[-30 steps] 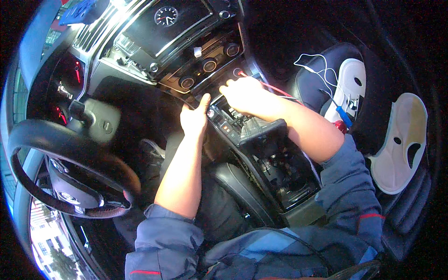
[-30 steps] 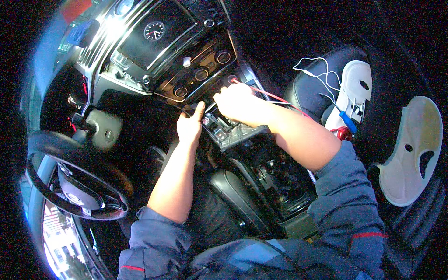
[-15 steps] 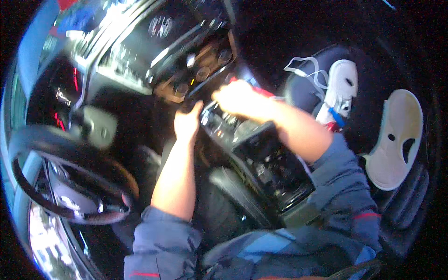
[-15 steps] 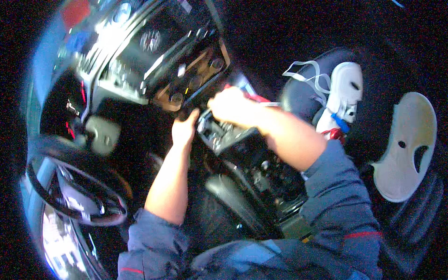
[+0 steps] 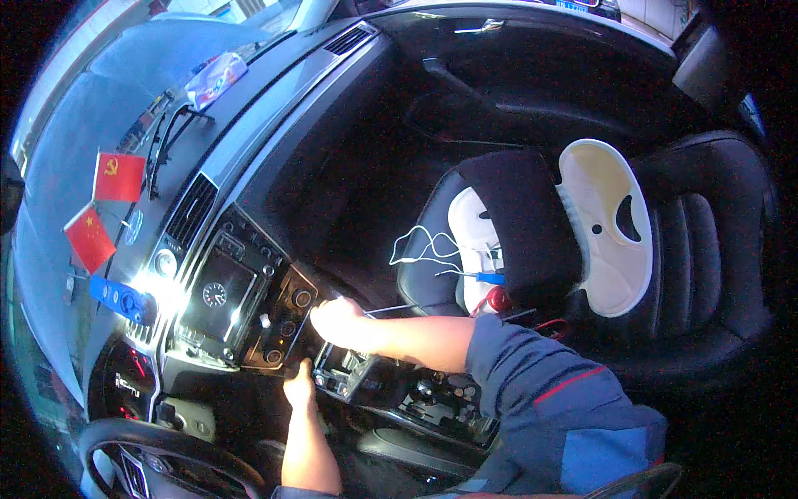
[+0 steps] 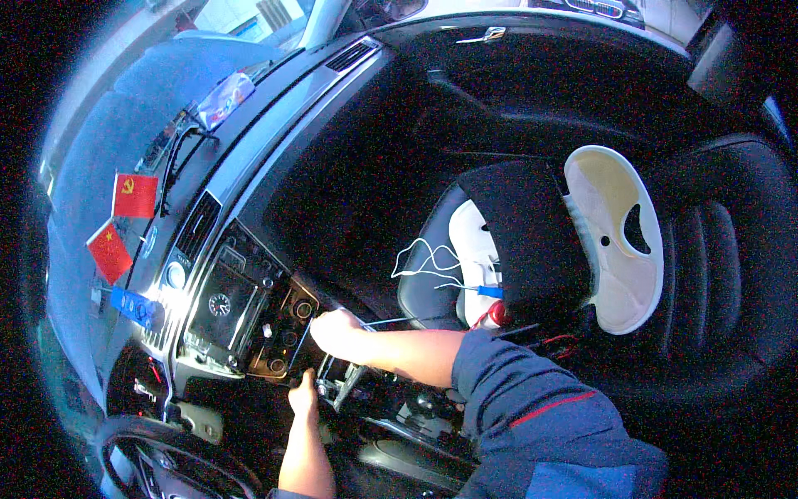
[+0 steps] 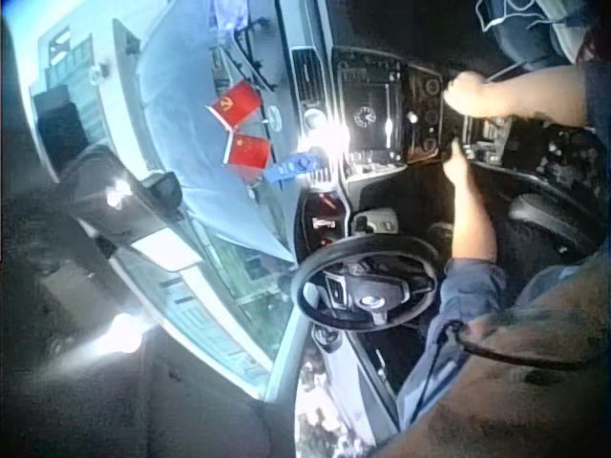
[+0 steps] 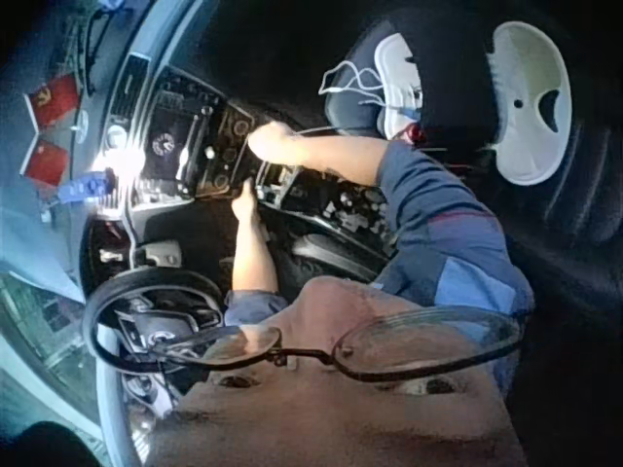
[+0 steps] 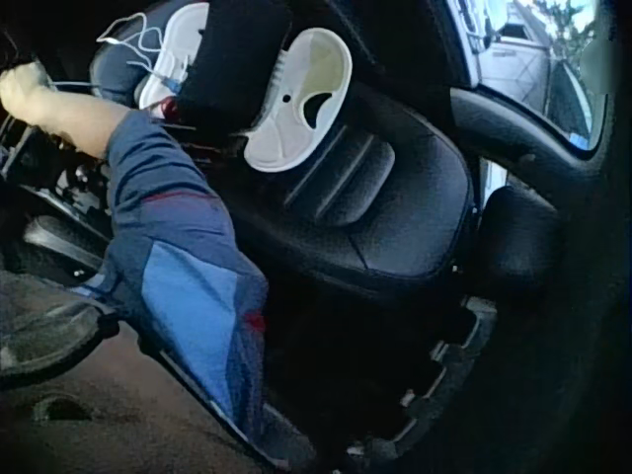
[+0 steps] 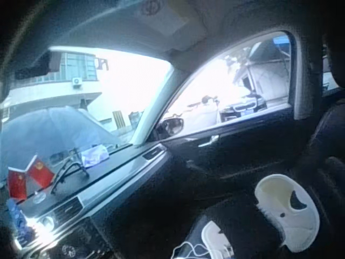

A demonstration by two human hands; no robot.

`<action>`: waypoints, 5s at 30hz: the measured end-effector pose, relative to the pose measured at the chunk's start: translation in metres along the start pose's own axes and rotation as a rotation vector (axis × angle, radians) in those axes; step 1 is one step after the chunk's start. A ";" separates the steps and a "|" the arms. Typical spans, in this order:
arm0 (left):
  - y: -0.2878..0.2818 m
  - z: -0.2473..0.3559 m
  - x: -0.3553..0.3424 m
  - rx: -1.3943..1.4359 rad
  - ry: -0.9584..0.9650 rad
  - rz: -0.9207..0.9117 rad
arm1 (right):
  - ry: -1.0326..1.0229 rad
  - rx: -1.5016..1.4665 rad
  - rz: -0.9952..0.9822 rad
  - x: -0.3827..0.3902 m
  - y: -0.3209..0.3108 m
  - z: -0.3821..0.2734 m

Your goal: The person works on the center console of a car, using a red-handled screwdriver to remove and reinstall the gear shift lever boot. They also drive the car briefly, steering and shifting gears, then return to the console to continue the repair.

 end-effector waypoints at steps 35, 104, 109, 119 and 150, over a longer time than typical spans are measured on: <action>-0.010 -0.003 -0.006 -0.137 -0.145 -0.125 | 0.193 0.016 -0.206 -0.004 -0.013 0.005; -0.094 0.208 0.210 -0.435 0.444 0.048 | 0.169 0.029 -0.229 -0.014 -0.008 0.017; -0.116 0.095 0.264 0.021 0.454 0.151 | 0.108 0.012 -0.122 -0.015 -0.001 0.019; -0.116 0.045 0.250 -0.230 0.163 -0.030 | 0.184 0.050 -0.200 -0.010 -0.007 0.016; -0.118 0.047 0.211 0.174 0.246 -0.292 | -0.368 -1.148 -0.282 0.047 -0.107 -0.001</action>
Point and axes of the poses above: each hand's wrist, its own x-axis away from the middle knuckle, its own y-axis out of the palm, z = x × y, the point moved 4 cm from there along -x, towards the middle knuckle, and after that the axes turned 4 degrees about y, right-handed, at the moved point
